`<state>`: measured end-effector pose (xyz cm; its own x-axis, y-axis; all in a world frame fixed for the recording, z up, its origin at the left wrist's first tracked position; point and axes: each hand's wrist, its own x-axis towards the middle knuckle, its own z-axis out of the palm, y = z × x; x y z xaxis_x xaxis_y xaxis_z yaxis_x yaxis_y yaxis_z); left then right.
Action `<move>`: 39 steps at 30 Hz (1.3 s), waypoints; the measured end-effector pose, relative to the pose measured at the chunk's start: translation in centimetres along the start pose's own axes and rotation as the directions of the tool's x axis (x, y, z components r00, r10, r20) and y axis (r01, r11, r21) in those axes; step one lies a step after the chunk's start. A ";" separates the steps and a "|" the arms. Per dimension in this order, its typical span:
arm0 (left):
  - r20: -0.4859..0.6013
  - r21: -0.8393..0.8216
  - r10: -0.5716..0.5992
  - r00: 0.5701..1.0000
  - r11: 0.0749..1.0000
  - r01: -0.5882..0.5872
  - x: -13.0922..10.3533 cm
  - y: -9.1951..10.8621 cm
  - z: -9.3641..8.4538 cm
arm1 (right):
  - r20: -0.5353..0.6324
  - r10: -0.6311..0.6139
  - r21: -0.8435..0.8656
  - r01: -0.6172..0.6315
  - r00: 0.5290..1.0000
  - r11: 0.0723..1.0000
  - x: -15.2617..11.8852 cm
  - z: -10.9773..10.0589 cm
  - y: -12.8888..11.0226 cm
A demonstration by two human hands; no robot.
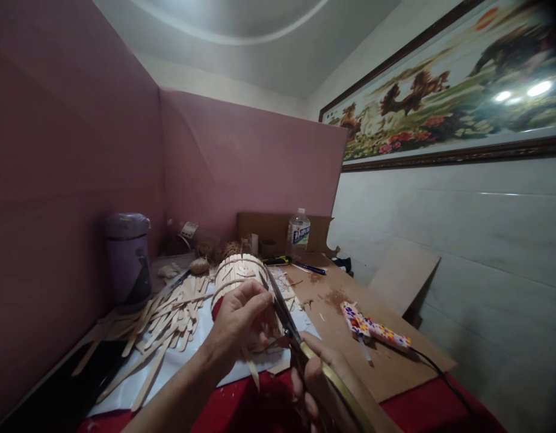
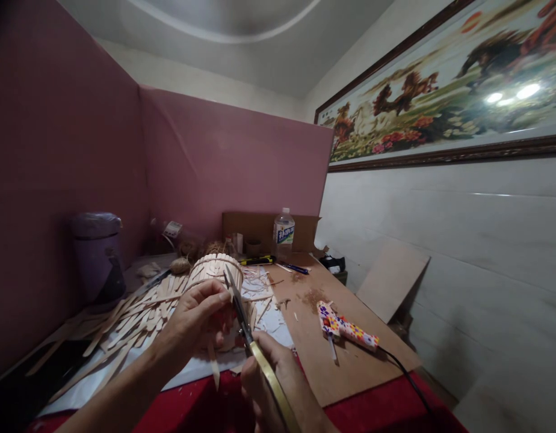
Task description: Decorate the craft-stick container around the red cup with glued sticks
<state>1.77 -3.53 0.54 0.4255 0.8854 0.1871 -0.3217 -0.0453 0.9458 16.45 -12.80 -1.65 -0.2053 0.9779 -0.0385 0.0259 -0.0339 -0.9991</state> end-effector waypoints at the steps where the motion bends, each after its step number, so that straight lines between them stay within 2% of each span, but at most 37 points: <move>1: 0.005 0.006 0.006 1.000 1.000 -0.006 0.0 -0.1 0.0 | -0.011 -0.005 -0.017 0.004 1.000 1.000 0.1 0.0 0.2; 7: 0.022 0.034 0.024 0.999 0.999 -0.025 0.2 -0.4 0.0 | -0.040 -0.046 -0.106 0.041 0.998 0.993 0.4 0.1 0.3; 13: 0.017 0.019 0.010 1.000 1.000 -0.011 0.3 -0.7 -0.2 | -0.066 -0.017 -0.070 0.012 0.998 0.997 0.1 0.3 0.4; 22: 0.044 0.012 0.028 0.999 1.000 -0.028 0.4 -1.0 0.0 | 0.013 -0.128 -0.118 0.128 0.992 0.985 0.4 -0.2 -0.2; 26: 0.045 0.012 0.017 0.999 1.000 -0.017 0.3 -1.0 0.0 | 0.012 -0.149 -0.108 0.149 0.989 0.983 0.9 -0.4 0.5; 32: 0.050 0.010 0.006 0.999 1.000 -0.006 0.2 -0.6 -0.3 | 0.021 -0.244 -0.122 0.245 0.969 0.962 1.8 -0.4 2.1; 39: 0.073 0.048 0.002 0.997 0.999 -0.006 0.3 0.0 -0.6 | 0.018 -0.234 -0.069 0.235 0.972 0.970 2.2 -0.4 2.4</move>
<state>1.40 -3.05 0.45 0.4856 0.8490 0.2083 -0.2829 -0.0728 0.9564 16.40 -10.64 -4.12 -0.2228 0.9549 0.1962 0.0444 0.2109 -0.9765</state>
